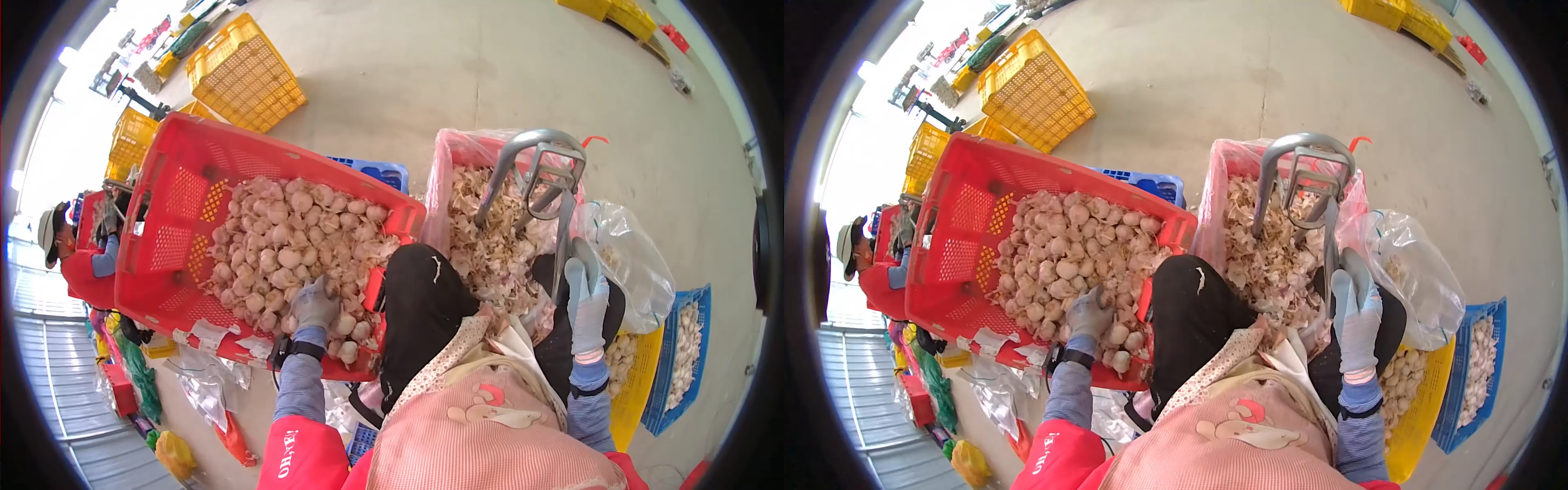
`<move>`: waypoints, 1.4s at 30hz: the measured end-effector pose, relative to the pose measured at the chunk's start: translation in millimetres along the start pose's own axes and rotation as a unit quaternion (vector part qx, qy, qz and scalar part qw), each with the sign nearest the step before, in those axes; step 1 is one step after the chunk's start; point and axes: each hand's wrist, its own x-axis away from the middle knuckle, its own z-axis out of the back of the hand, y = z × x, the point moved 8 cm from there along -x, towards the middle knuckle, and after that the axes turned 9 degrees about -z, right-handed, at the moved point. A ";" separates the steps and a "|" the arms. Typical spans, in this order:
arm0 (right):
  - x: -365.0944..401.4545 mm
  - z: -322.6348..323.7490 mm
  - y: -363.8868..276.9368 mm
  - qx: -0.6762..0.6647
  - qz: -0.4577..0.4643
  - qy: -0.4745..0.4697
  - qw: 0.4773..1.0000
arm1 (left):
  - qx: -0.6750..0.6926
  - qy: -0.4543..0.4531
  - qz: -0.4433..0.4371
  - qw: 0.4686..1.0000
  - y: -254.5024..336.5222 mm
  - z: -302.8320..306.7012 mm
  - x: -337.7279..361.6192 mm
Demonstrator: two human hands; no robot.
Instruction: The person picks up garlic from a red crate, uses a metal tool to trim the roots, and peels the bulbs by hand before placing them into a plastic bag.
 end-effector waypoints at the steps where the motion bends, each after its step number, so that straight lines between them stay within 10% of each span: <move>1: -1.4 -6.7 2.4 -0.027 -0.021 -0.012 0.999 | 0.014 0.020 -0.004 1.000 -0.5 2.8 -1.6; 4: -7.7 -27.5 16.5 0.001 -0.036 -0.051 0.998 | 0.384 0.117 -0.032 0.915 -0.8 12.5 -3.1; 5: -7.6 -27.3 16.5 0.084 -0.050 -0.057 0.994 | 0.613 0.119 0.011 0.781 14.3 15.8 -0.2; 12: 16.3 -10.0 5.7 -0.127 -0.216 -0.158 0.955 | 0.821 -0.037 -0.147 0.550 203.2 96.1 20.1; 19: 20.8 -3.6 -12.5 -0.109 -0.196 -0.187 0.956 | 0.790 -0.165 -0.168 0.566 322.3 59.1 12.9; 32: 20.7 1.9 -15.5 -0.029 -0.126 -0.146 0.981 | 0.678 -0.226 -0.154 0.682 345.6 67.3 -6.3; 42: 5.5 -14.6 8.1 0.216 0.033 0.024 0.976 | 0.788 -0.264 -0.120 0.544 353.3 23.8 -16.4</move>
